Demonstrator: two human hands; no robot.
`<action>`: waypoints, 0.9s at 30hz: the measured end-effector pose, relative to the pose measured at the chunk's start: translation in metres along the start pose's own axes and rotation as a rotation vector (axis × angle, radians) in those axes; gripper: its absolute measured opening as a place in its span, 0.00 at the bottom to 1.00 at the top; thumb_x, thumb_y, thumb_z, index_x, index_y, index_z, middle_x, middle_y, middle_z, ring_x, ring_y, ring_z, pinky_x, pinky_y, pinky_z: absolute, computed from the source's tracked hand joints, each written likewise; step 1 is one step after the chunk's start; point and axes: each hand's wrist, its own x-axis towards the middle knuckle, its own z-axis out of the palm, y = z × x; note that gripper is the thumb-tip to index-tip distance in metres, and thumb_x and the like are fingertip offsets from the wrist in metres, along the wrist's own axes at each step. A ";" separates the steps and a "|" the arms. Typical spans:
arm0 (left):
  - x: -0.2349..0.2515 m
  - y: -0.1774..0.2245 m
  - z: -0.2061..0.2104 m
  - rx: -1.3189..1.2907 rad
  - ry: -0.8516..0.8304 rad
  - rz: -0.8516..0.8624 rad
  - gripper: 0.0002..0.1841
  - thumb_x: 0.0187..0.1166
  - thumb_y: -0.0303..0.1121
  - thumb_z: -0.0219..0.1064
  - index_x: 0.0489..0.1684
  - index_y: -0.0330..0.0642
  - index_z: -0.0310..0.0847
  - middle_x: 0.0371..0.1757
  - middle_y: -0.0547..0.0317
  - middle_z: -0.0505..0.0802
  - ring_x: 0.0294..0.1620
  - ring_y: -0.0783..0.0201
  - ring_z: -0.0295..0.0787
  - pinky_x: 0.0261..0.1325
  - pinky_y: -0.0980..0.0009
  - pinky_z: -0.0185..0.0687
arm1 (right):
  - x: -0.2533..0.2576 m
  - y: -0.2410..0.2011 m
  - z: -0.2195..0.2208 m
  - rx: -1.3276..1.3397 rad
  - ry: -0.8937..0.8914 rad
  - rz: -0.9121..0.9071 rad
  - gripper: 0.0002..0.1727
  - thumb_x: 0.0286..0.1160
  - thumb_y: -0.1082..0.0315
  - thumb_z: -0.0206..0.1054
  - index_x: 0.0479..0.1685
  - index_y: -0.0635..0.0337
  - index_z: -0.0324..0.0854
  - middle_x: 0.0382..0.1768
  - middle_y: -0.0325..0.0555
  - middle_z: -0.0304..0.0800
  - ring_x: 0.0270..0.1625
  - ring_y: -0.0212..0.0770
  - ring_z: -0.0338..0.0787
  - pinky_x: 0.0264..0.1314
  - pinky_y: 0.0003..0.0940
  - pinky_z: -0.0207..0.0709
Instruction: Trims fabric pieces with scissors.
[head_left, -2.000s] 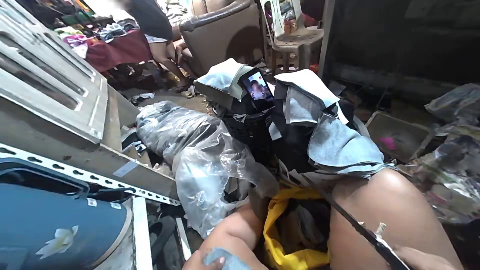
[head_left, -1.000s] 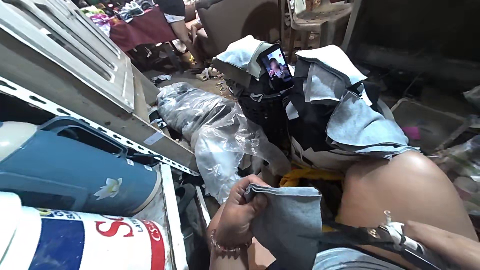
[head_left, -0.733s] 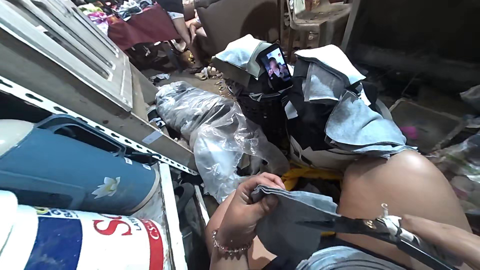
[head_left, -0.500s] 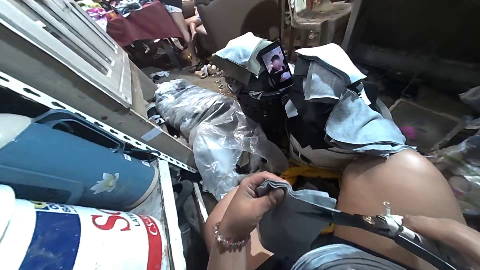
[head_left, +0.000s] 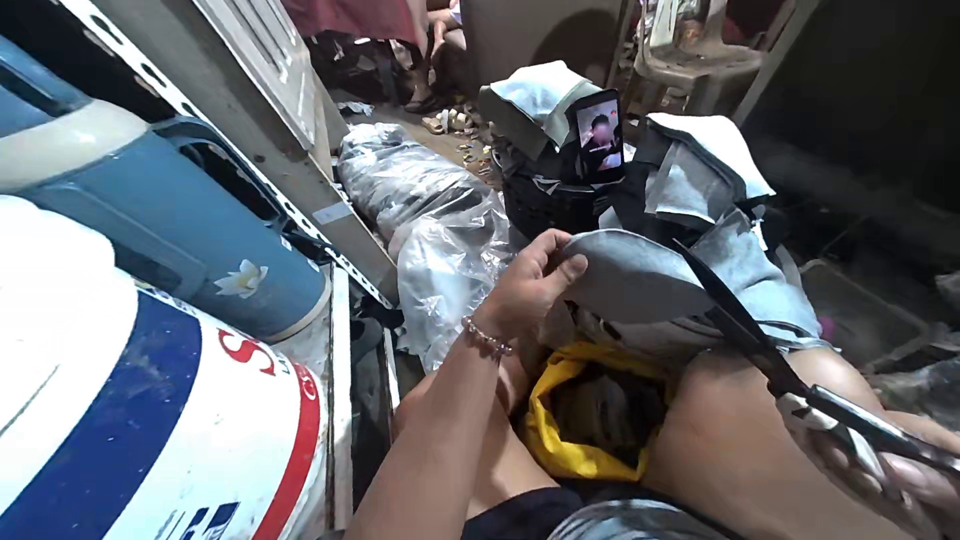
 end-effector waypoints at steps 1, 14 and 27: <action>0.005 0.005 0.005 -0.002 0.041 0.031 0.09 0.88 0.29 0.58 0.60 0.40 0.76 0.42 0.63 0.89 0.38 0.77 0.86 0.45 0.78 0.85 | 0.001 0.002 -0.001 -0.003 -0.005 -0.018 0.15 0.72 0.43 0.73 0.48 0.37 0.87 0.36 0.21 0.87 0.32 0.19 0.82 0.33 0.16 0.76; 0.035 0.032 -0.006 0.004 -0.152 -0.151 0.07 0.86 0.26 0.62 0.56 0.37 0.77 0.38 0.58 0.90 0.34 0.74 0.88 0.42 0.77 0.86 | -0.004 0.009 0.009 -0.091 0.130 -0.047 0.15 0.71 0.43 0.74 0.49 0.36 0.88 0.37 0.17 0.88 0.31 0.16 0.82 0.32 0.16 0.76; 0.020 0.017 0.015 0.015 0.035 -0.069 0.10 0.92 0.33 0.55 0.60 0.43 0.79 0.41 0.60 0.92 0.36 0.72 0.89 0.41 0.74 0.87 | -0.008 0.006 0.029 -0.430 0.334 -0.097 0.19 0.66 0.46 0.77 0.34 0.51 0.83 0.26 0.19 0.81 0.26 0.14 0.76 0.28 0.15 0.69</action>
